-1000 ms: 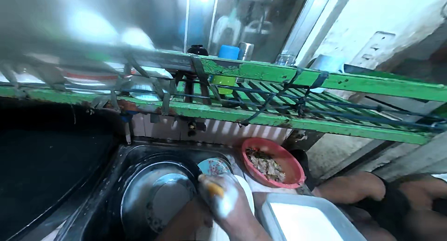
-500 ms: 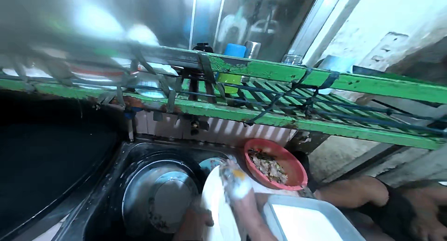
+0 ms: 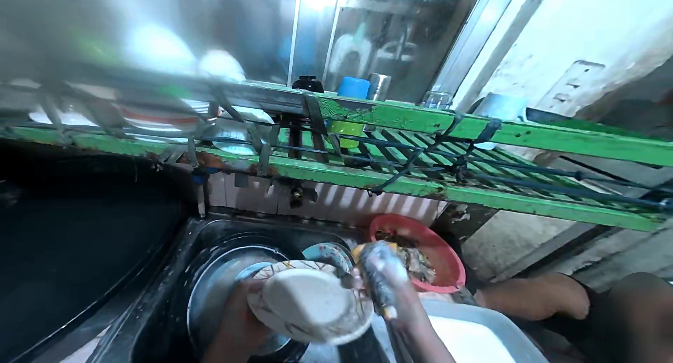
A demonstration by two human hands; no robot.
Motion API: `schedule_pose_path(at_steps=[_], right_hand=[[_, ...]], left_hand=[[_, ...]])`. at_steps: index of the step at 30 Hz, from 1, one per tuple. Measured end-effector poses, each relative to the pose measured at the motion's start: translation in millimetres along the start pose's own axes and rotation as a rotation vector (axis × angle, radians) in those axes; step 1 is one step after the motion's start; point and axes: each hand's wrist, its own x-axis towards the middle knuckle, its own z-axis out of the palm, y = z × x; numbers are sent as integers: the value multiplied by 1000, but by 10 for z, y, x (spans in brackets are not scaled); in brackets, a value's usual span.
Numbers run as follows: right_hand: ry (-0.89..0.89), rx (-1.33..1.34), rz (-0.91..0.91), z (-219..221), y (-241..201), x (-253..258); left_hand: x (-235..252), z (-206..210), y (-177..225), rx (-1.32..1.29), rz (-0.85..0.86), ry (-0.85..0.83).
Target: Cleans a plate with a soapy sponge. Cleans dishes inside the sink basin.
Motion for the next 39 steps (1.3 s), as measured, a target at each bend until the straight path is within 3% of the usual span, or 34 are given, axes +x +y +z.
schedule_pose_path(at_steps=[3,5,8,10,14,17,21,22,24,26,29,31,33,36,39], right_hand=[[26,-901,191,-14,379,-34],[65,-1045,123,134,719,-213],[82,-581,-57,580,753,-599],[48,-313,-106,661,653,-591],[427,-619,-16,206,549,-143],[352,-716,-148,193,406,-241],[151,-302,-237,614,333,-509],[170,-302,-247,569,382,-469],[374,-507,-130,349,423,-224],[487,-651,-87,149,411,-5],[349,-727,-182,360,264,-190],[152,-644,-449,581,283,-434],[134,-567,-590,580,383,-400],[355,-793,-271,300,339,-97],[393,-850,-209,198,291,18]], left_hand=[[-215,189,25,277,-102,-20],[-313,340,-78,491,-188,-116],[-314,376,-351,656,-272,-261],[-367,389,-485,730,-240,-295],[-660,516,-519,920,-173,-429],[-681,614,-396,875,-320,-404],[-412,679,-261,804,-390,-394],[-425,695,-236,838,-381,-406],[-484,676,-280,891,-331,-439],[-559,623,-330,811,-298,-443],[-502,586,-301,694,-437,-410],[-459,701,-169,811,-499,-377],[-536,848,-47,983,-450,-369],[-552,708,-153,982,-387,-432],[-565,522,-332,667,-287,-283]])
